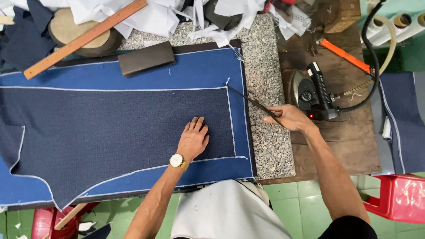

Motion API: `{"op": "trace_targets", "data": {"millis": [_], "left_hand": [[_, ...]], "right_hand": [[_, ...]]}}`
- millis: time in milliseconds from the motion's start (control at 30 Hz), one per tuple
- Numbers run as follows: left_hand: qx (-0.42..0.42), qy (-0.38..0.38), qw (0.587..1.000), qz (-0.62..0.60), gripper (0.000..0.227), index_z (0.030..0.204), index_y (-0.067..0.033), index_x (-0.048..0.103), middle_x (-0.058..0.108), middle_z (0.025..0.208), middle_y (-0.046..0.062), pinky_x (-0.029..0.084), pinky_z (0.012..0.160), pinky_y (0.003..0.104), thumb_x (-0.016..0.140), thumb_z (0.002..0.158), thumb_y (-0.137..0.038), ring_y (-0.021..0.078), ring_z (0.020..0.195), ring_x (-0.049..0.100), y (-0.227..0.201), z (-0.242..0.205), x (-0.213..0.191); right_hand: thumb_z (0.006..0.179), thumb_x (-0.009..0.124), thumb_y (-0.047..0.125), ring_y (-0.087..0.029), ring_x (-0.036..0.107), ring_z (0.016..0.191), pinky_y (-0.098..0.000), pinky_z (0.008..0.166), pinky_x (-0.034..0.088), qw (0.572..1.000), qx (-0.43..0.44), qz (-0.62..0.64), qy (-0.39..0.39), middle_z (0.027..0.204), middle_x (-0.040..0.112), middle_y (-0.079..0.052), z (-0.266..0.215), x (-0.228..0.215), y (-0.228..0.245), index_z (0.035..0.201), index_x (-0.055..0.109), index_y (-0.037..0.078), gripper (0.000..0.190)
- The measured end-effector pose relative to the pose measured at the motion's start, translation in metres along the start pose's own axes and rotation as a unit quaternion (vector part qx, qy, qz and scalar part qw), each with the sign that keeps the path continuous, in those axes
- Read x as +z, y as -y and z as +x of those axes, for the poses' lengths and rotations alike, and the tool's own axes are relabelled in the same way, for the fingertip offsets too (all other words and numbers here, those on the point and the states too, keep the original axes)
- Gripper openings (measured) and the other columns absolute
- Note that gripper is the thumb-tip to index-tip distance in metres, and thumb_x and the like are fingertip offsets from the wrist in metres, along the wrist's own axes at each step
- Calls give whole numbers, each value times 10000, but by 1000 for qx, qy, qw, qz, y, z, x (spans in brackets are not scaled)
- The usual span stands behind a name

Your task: The person irons a piece of dark blue denim fabric on a blue work table. They then use shears to cut the fabric along a white chalk line. After cutting, the person retrieves another piece of denim from the floor, places it on the table, and irons it again using a steam iron and a pressing block.

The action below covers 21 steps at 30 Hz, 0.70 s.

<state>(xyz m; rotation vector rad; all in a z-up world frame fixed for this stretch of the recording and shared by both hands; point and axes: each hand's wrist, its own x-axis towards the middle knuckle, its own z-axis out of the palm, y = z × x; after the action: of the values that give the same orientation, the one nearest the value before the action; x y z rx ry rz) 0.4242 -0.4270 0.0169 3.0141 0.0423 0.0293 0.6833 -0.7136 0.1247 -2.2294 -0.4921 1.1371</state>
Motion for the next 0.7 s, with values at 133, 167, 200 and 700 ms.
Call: {"op": "trace_targets", "data": {"millis": [133, 167, 200, 700], "left_hand": [[-6, 3, 1000, -2, 359, 1219, -122, 656, 521, 1440, 163, 404, 1109, 466, 660, 934, -341, 341, 1387, 478, -1, 1, 1], [-5, 7, 1000, -3, 363, 1217, -122, 658, 524, 1438, 165, 405, 1108, 468, 662, 933, -348, 343, 1387, 479, -1, 1, 3], [-2, 9, 1000, -3, 367, 1215, -122, 659, 527, 1436, 167, 406, 1107, 471, 663, 931, -354, 345, 1387, 480, 0, 2, 4], [116, 72, 986, 97, 434, 1268, -57, 627, 507, 1399, 314, 364, 1049, 520, 648, 962, -364, 441, 1321, 497, 10, 8, 1]], "right_hand": [[847, 823, 398, -199, 552, 505, -316, 542, 371, 1000, -3, -27, -3, 563, 619, -70, -8, -1, 14, 1368, 668, 6, 671], [847, 828, 393, -192, 541, 500, -324, 536, 367, 999, -5, -34, -12, 558, 619, -67, -8, 1, 12, 1366, 677, 20, 657], [847, 832, 388, -185, 531, 494, -332, 530, 363, 999, -8, -40, -23, 552, 620, -64, -9, 3, 11, 1364, 687, 35, 643], [942, 661, 341, -233, 535, 260, -331, 345, 422, 931, -77, 348, -83, 463, 580, -164, -121, 177, -121, 938, 697, 11, 332]]}}
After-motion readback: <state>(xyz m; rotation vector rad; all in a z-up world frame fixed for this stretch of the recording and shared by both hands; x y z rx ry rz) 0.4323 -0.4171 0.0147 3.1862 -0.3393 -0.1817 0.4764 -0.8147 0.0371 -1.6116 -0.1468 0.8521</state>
